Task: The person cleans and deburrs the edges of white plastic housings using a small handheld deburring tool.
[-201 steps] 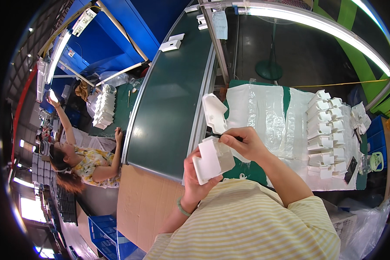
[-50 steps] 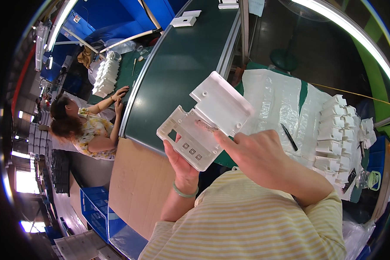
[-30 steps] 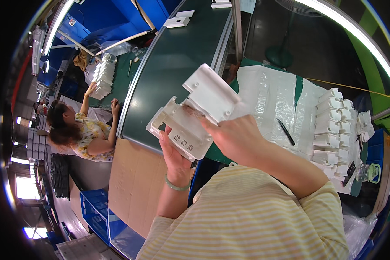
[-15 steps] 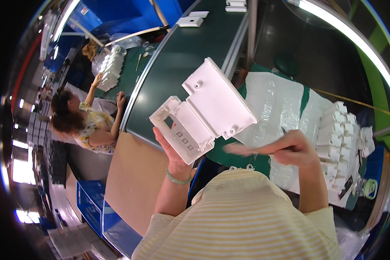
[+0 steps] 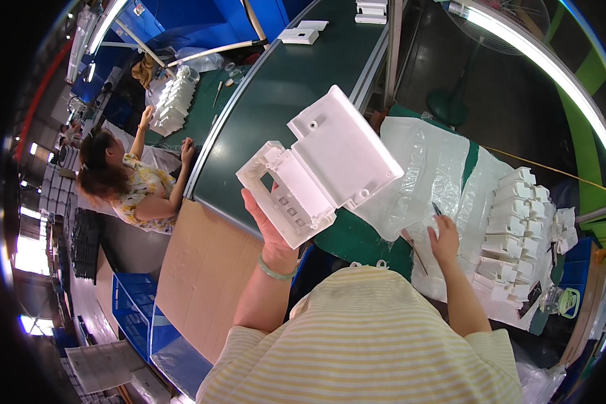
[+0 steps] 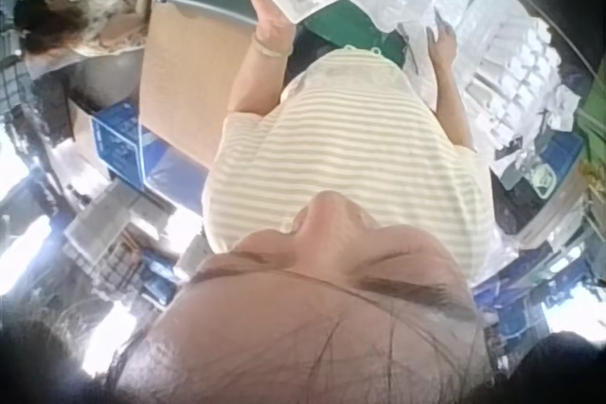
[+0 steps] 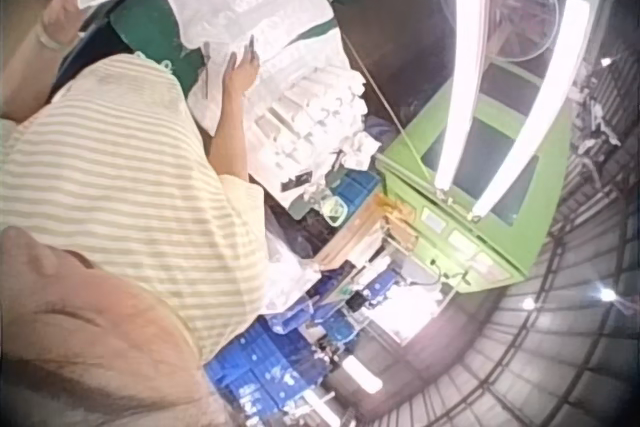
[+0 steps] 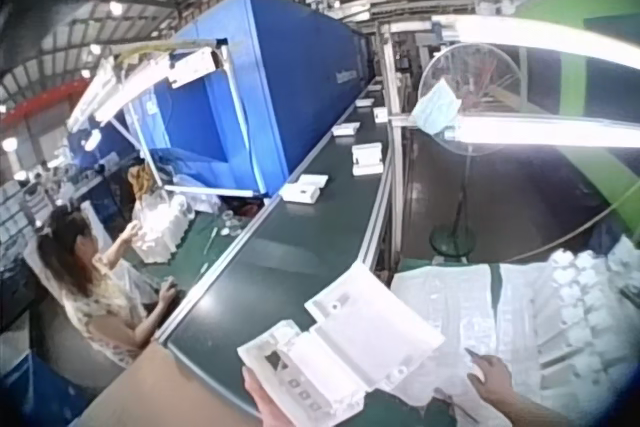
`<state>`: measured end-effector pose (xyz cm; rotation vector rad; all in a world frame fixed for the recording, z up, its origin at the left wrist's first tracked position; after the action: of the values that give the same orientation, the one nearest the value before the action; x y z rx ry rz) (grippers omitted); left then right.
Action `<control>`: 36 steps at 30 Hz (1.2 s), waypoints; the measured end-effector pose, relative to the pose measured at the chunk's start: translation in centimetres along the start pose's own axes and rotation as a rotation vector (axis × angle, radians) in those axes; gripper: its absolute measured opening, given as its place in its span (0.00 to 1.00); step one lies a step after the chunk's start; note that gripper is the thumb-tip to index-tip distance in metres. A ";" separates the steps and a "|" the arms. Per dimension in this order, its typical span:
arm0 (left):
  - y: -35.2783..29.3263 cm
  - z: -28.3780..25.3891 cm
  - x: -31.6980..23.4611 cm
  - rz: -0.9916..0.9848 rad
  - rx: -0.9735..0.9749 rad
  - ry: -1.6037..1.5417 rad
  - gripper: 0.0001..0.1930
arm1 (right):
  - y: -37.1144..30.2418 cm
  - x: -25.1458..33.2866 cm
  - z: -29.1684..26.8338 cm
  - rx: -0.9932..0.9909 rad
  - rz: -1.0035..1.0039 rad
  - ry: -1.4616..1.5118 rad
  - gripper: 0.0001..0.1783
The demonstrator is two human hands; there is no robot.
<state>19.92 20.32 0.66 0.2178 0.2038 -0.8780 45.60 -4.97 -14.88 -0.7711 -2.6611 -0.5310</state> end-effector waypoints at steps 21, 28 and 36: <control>-5.2 -0.5 -4.8 0.298 -0.260 0.123 0.45 | 2.8 -10.9 4.6 -0.046 0.404 0.375 0.08; -3.7 2.1 -4.9 0.275 -0.053 -0.031 0.44 | 11.0 -4.7 0.3 -0.033 0.482 0.783 0.12; -5.4 -0.7 -2.4 0.135 -0.005 0.400 0.47 | 17.5 16.1 -11.9 0.113 0.284 1.494 0.15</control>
<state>14.21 18.92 0.08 0.3981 0.5567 -0.6933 44.82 10.75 6.56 -0.3906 -1.1663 -0.5370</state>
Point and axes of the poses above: each hand's wrist, its own y-axis towards the middle knuckle, its own z-axis out of the palm, x = y × z, the point moved 10 cm from there along y, towards the middle knuckle, and after that the axes turned 3 degrees about y, right-handed, at the moved point
